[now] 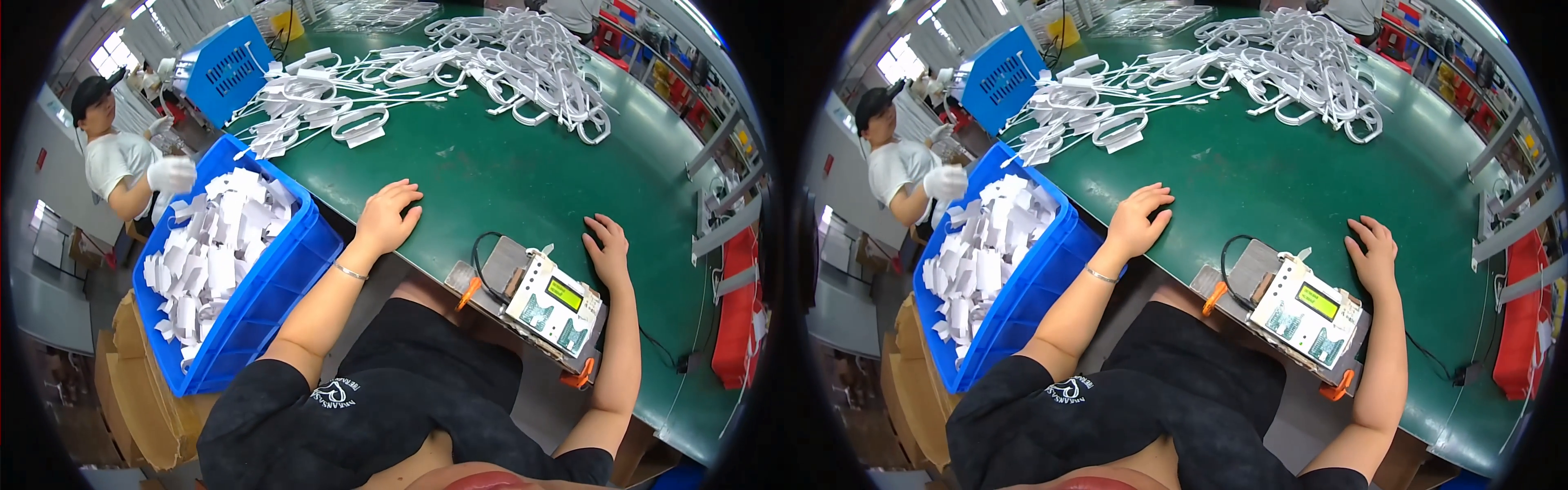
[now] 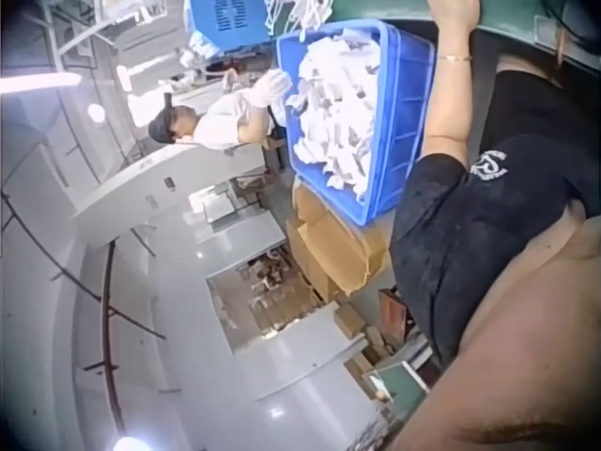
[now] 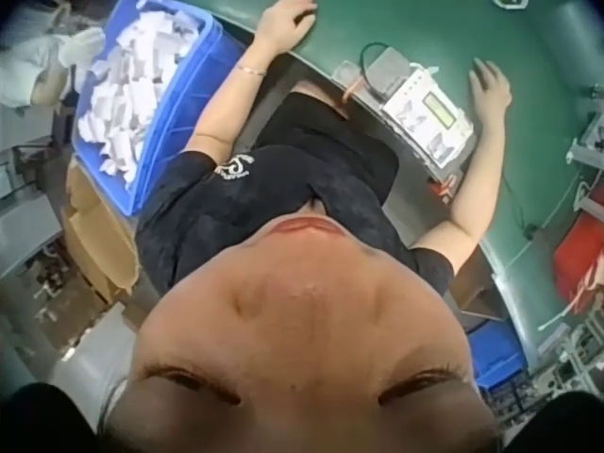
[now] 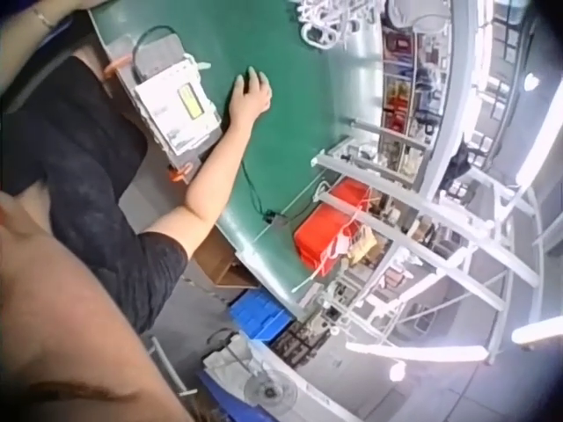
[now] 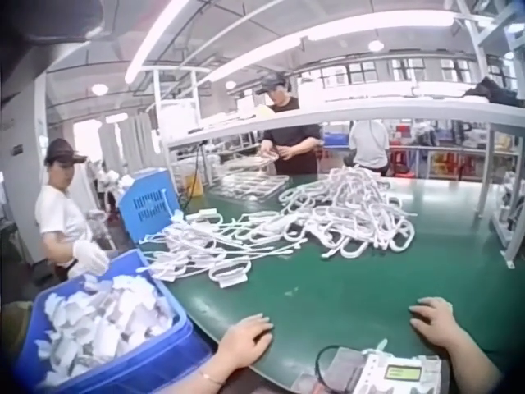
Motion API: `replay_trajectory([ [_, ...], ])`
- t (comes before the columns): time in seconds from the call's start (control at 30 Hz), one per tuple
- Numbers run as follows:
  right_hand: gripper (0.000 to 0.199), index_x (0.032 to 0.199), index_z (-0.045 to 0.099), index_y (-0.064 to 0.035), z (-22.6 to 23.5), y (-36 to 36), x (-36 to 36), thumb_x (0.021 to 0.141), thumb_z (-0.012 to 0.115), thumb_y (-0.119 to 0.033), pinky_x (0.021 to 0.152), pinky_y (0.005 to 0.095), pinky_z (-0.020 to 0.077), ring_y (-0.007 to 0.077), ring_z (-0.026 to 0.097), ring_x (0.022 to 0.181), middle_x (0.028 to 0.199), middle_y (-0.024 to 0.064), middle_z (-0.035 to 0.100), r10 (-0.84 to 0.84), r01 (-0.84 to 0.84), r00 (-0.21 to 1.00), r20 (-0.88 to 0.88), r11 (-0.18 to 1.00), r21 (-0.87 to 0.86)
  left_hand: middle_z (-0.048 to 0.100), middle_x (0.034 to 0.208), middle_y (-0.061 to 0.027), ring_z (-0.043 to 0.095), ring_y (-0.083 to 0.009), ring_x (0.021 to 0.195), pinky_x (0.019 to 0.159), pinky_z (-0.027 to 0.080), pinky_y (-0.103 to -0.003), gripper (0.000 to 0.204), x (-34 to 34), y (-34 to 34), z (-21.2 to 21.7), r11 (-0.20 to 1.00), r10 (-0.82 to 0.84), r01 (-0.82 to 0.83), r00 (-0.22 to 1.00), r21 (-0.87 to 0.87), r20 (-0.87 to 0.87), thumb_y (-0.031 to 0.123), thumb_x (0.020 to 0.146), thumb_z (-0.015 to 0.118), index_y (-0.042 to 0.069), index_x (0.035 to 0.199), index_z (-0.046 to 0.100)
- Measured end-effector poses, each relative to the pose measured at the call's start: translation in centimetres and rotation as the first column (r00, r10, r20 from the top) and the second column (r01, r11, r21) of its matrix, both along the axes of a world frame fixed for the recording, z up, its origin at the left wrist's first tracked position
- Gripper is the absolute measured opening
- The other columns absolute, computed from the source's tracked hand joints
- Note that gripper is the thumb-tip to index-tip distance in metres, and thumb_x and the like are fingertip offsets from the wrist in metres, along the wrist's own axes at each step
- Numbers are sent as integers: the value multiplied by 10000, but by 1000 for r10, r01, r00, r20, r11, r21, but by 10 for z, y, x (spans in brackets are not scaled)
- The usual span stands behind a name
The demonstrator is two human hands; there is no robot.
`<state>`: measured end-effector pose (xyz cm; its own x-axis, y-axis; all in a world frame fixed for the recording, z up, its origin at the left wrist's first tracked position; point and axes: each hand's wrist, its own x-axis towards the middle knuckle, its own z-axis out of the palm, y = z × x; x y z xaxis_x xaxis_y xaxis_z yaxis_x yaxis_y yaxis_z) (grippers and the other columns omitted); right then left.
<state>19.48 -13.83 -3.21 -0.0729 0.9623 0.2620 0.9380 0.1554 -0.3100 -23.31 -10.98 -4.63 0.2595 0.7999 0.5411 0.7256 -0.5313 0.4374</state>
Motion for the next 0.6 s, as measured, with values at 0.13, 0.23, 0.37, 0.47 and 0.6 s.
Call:
replay_trajectory([
  [0.13,341,1163,594,-137,3,0,-4,833,594,-221,1007,403,286,243,422,1204,1264,60,505,1,-1,1000,4,1000,6,634,1073,-130,546,-298,1109,932,442,-384,214,-1,-1,2,999,-4,3,1000,-32,-4,140,771,611,29,952,644],
  [0.23,338,1162,595,-137,3,-3,-5,835,591,-220,1009,403,281,241,420,1205,1262,57,506,-12,12,1000,6,1000,-16,637,1065,-127,548,-295,1107,931,442,-384,211,-1,-2,0,1000,4,-4,1000,-28,-3,139,770,611,29,948,645],
  [0.37,335,1161,595,-137,3,-1,-4,836,590,-217,1009,403,278,241,418,1205,1260,55,506,-3,3,1000,4,1000,-7,638,1059,-129,549,-293,1106,927,444,-384,209,0,-2,3,1000,-2,2,1000,-24,-4,136,771,610,29,947,644],
  [0.47,336,1164,593,-137,5,0,-6,837,588,-219,1006,402,281,241,417,1206,1259,55,506,-10,10,1000,9,1000,-3,638,1056,-130,549,-292,1105,927,443,-383,208,0,-1,-1,1000,8,-8,1000,-22,2,136,771,610,29,946,643],
  [0.6,341,1170,590,-140,3,-1,-4,839,587,-222,1004,399,283,238,417,1205,1261,54,503,-10,10,1000,10,1000,-8,639,1056,-128,549,-290,1106,930,441,-383,213,-1,-2,-1,1000,1,0,1000,-22,7,139,771,614,31,952,644],
])
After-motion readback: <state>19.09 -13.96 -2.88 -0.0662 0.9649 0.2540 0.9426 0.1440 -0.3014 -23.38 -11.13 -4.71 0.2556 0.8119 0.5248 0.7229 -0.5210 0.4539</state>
